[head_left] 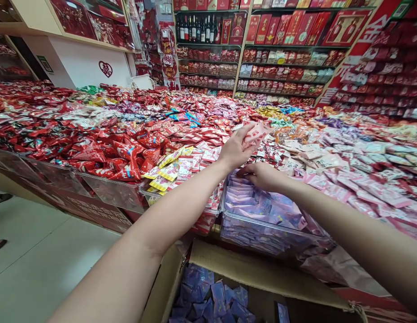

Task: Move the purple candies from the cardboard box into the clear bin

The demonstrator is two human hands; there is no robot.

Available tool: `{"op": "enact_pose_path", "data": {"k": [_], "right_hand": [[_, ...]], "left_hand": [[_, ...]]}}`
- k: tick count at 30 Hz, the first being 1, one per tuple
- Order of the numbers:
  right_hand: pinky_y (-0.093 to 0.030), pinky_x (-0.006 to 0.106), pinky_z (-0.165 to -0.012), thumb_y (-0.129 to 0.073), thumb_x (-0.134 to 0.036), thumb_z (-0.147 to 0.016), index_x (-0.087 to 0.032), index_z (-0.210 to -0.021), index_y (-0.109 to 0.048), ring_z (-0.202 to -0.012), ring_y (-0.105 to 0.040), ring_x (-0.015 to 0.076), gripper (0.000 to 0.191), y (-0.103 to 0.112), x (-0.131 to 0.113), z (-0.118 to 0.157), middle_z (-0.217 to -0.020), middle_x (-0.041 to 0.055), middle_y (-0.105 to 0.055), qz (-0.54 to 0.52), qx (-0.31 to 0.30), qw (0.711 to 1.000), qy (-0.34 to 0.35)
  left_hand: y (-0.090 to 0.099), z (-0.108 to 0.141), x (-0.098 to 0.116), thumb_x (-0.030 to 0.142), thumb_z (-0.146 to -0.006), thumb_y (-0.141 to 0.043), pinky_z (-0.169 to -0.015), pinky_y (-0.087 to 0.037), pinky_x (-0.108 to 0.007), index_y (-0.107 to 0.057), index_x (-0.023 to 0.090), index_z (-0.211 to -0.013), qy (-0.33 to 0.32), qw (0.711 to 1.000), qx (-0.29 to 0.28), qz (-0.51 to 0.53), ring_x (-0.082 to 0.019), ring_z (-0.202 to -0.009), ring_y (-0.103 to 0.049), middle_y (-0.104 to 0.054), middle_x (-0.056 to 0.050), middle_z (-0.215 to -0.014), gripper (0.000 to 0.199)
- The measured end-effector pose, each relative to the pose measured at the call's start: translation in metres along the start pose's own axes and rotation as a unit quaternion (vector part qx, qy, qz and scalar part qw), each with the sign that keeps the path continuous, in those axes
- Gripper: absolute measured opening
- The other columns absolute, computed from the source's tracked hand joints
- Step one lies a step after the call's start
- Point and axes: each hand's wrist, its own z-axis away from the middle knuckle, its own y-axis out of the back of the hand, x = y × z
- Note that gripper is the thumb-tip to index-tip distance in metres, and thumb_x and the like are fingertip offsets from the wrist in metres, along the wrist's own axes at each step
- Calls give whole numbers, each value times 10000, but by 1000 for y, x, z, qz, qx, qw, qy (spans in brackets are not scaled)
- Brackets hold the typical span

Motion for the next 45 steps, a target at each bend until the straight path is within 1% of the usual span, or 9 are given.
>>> {"op": "enact_pose_path", "data": {"k": [5,13,18,28,33,36,39,41,45], "right_hand": [[-447,264,-734,-501,-293,-728,-136,-976,-624,-858,-600,207,318,3,0,5,-958,75,-656,19,7,998,-57],[-432,237,-735,-546,-250,-703,-142,-951,-605,-852,-595,179,277,-14,7,-2,-940,75,-654,9,39,995,-88],[-414,261,-673,-516,-299,-720,-142,-855,-624,-800,-588,204,233,1,1,11,-866,88,-654,90,84,991,-59],[-398,257,-632,-480,-277,-725,-213,-747,-678,-719,-596,199,210,-4,1,22,-760,53,-673,150,-29,988,-23],[-407,255,-718,-480,-276,-740,-142,-918,-638,-818,-571,198,273,-6,-1,17,-891,108,-626,143,57,988,-17],[-384,257,-805,-445,-238,-767,-139,-935,-643,-903,-549,196,278,-7,-2,15,-954,108,-610,124,42,991,34],[-392,265,-788,-447,-259,-776,-145,-916,-652,-886,-550,197,273,-1,-11,24,-948,109,-608,108,66,992,22],[-412,253,-709,-465,-301,-774,-160,-860,-659,-780,-567,176,254,6,-21,36,-863,85,-626,66,46,997,22],[-395,211,-551,-522,-327,-740,-195,-747,-639,-596,-544,124,177,14,-36,59,-670,9,-626,-27,-81,995,59]], "left_hand": [[0,0,-1,228,-706,-575,-889,-397,-324,-411,238,-1147,-7,1000,3,4,-188,-1046,-487,-506,-61,-1168,470],[-1,0,-2,202,-692,-582,-900,-387,-339,-396,256,-1155,-10,1000,-3,6,-197,-1070,-471,-492,-50,-1186,501],[-1,1,-2,198,-706,-571,-895,-395,-333,-389,241,-1165,-8,1000,-4,5,-197,-1067,-471,-486,-59,-1188,495],[0,2,-2,181,-697,-583,-891,-407,-354,-389,267,-1163,-7,1000,-4,8,-190,-1057,-477,-489,-44,-1191,512],[-1,2,-3,187,-699,-579,-880,-410,-353,-390,268,-1166,-8,1000,-5,5,-198,-1048,-482,-491,-46,-1190,510],[-3,1,-4,220,-711,-570,-885,-403,-351,-386,248,-1175,-14,1000,-8,8,-201,-1048,-480,-484,-57,-1193,500],[-3,1,-4,234,-718,-566,-882,-406,-351,-381,264,-1175,-12,1000,-10,10,-199,-1045,-482,-486,-46,-1187,494],[-2,1,-3,234,-719,-569,-871,-415,-347,-384,270,-1168,-8,1000,-8,7,-196,-1034,-492,-497,-42,-1172,488],[-2,1,-2,215,-707,-588,-884,-412,-341,-397,263,-1146,-15,1000,-6,10,-185,-1029,-498,-503,-45,-1163,481]]}}
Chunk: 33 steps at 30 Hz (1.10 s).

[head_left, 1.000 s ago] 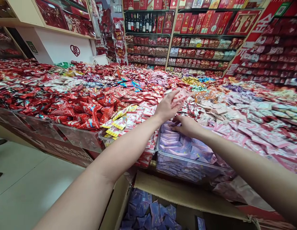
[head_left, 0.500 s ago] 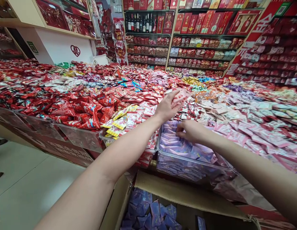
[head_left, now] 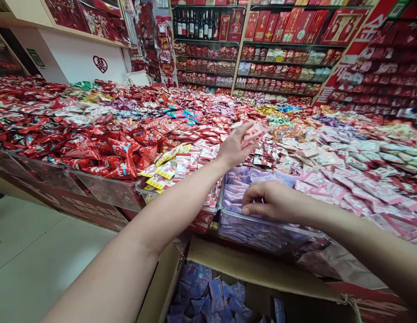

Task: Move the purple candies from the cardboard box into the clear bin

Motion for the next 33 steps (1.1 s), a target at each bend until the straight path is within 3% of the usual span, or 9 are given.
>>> {"op": "enact_pose_path", "data": {"k": [4,9,16,20,25,28,33], "right_hand": [[-397,231,-607,-543,-324,-722,-192,-745,-654,-668,-546,141,174,6,2,11,-759,41,-620,50,29,998,10],[-393,228,-610,-527,-257,-723,-194,-730,-689,-669,-555,150,174,7,6,14,-711,51,-636,84,-50,995,31],[-389,216,-611,-500,-236,-724,-186,-746,-690,-651,-559,143,198,-3,5,2,-720,46,-661,70,-87,993,28],[-388,212,-585,-502,-227,-710,-177,-730,-685,-618,-566,139,190,3,1,-1,-697,38,-666,46,-109,993,-6],[-406,209,-617,-474,-282,-754,-202,-865,-671,-700,-586,142,240,19,10,1,-818,14,-676,17,-41,998,-46],[-403,226,-646,-485,-277,-743,-203,-883,-670,-754,-587,166,244,13,18,-3,-866,36,-673,70,-17,995,-67],[-382,224,-581,-452,-205,-725,-175,-736,-683,-674,-590,166,232,-3,14,-12,-731,66,-674,140,-80,984,-72]], "left_hand": [[-2,0,-3,193,-708,-588,-892,-409,-349,-393,262,-1141,-9,1000,5,10,-183,-1039,-490,-495,-47,-1168,480],[-5,0,-8,203,-707,-588,-895,-408,-345,-392,255,-1141,-12,1000,6,19,-195,-1047,-487,-505,-50,-1153,479],[-6,-1,-10,212,-709,-589,-900,-403,-371,-373,293,-1151,-14,1000,1,15,-204,-1066,-471,-487,-30,-1176,498],[-7,0,-11,242,-719,-579,-907,-395,-373,-370,287,-1153,-13,1000,-1,20,-209,-1074,-467,-492,-31,-1164,483],[-7,0,-11,245,-721,-579,-898,-405,-354,-372,268,-1158,-15,1000,3,23,-202,-1060,-475,-488,-42,-1162,484],[-6,0,-9,245,-727,-572,-884,-413,-365,-369,280,-1159,-9,1000,-1,20,-204,-1049,-484,-487,-38,-1163,479],[-4,0,-8,250,-718,-579,-899,-400,-377,-371,277,-1160,-7,1000,-4,7,-209,-1059,-479,-492,-38,-1165,489]]}}
